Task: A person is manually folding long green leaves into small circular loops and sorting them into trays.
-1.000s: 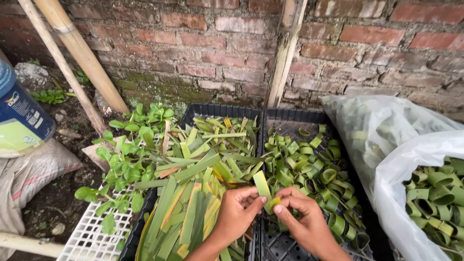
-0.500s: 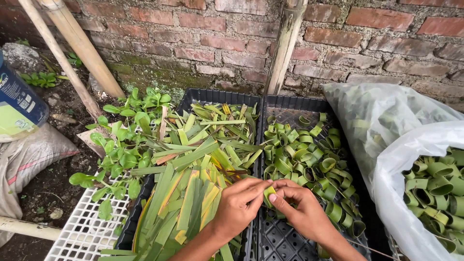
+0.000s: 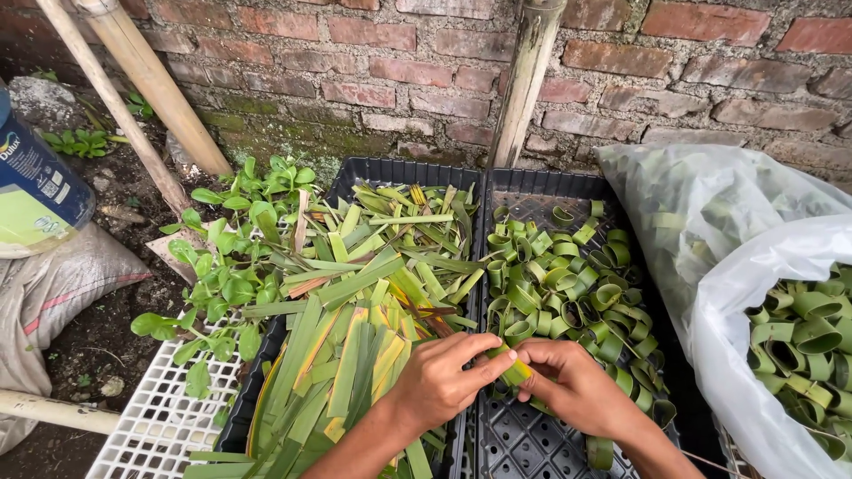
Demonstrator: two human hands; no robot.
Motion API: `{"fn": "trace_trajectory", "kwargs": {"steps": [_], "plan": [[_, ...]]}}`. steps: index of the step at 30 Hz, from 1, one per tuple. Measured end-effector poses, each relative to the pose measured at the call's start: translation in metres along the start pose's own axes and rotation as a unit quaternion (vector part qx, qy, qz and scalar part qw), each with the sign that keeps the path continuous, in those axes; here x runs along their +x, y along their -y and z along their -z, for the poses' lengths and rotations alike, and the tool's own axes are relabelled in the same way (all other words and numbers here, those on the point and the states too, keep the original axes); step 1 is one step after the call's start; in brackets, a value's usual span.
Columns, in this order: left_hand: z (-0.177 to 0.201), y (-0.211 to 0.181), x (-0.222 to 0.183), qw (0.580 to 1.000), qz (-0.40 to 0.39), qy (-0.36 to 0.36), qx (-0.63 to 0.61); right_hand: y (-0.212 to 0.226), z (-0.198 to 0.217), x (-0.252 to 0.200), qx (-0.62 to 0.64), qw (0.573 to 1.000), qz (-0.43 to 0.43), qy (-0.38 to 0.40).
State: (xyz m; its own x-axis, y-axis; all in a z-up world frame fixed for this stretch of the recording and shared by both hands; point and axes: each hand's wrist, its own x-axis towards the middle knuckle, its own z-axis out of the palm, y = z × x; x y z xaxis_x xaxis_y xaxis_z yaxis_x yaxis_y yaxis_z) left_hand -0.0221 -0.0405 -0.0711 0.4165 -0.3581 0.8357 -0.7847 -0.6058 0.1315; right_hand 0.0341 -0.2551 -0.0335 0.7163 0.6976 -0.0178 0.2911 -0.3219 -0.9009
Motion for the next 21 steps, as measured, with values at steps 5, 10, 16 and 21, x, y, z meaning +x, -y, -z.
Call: {"fn": "trace_trajectory", "kwargs": {"steps": [5, 10, 16, 21], "plan": [[-0.001, -0.001, 0.002, 1.0, 0.001, -0.018, -0.004, 0.015, 0.008, -0.002, 0.034, 0.991, 0.09, 0.089], [0.002, -0.001, 0.002, 1.0, 0.003, -0.024, 0.0, 0.007, 0.015, -0.002, 0.101, 0.989, 0.046, 0.101], [0.014, -0.013, 0.026, 0.999, 0.0, -0.034, 0.035, -0.02, 0.005, 0.009, 0.142, 0.989, -0.033, 0.018], [-0.007, -0.016, 0.019, 0.932, 0.355, -0.044, -0.055, -0.049, 0.005, 0.03, 0.307, 0.941, -0.143, -0.024]]}}
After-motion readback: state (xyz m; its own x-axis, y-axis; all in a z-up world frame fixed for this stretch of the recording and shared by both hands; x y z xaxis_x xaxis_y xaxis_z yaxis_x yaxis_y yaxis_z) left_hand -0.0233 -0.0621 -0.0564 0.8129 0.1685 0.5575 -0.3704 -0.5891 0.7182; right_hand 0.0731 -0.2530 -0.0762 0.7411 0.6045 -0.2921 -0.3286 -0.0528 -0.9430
